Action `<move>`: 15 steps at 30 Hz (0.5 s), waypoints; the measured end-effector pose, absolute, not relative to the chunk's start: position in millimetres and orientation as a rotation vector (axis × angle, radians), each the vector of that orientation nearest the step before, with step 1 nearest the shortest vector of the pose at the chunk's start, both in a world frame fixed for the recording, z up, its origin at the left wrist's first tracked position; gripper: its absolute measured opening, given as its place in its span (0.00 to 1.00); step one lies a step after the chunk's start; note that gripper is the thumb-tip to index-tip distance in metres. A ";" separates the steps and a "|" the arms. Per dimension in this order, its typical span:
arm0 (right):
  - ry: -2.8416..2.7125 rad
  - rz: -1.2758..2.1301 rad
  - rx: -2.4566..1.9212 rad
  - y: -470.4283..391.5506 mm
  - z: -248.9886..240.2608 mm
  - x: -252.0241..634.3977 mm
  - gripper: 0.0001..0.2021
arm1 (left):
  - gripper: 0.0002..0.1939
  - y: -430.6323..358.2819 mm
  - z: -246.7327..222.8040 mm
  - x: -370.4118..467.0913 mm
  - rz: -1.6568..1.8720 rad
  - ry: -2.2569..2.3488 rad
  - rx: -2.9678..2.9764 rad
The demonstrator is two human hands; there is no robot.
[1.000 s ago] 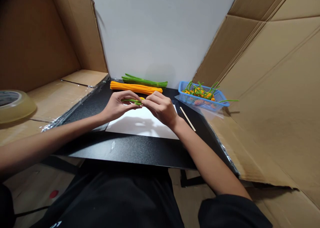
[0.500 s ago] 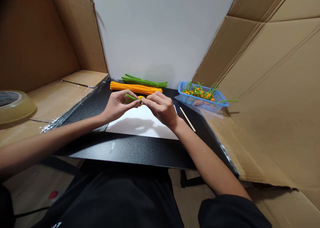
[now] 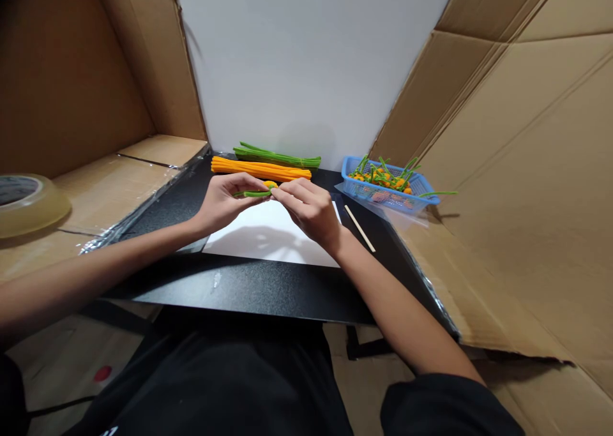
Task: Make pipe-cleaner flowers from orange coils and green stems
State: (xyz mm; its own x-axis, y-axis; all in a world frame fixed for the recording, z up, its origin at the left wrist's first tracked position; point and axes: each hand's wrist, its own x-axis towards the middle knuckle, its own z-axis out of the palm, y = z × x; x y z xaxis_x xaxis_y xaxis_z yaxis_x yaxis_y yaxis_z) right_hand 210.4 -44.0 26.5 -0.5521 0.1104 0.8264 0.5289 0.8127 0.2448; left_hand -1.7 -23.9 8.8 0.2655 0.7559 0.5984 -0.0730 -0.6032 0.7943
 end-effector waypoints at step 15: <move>-1.881 -0.360 -0.617 -53.8 22.6 187.0 0.04 | 0.18 -40.5 10.8 8.9 1.614 0.689 1.616</move>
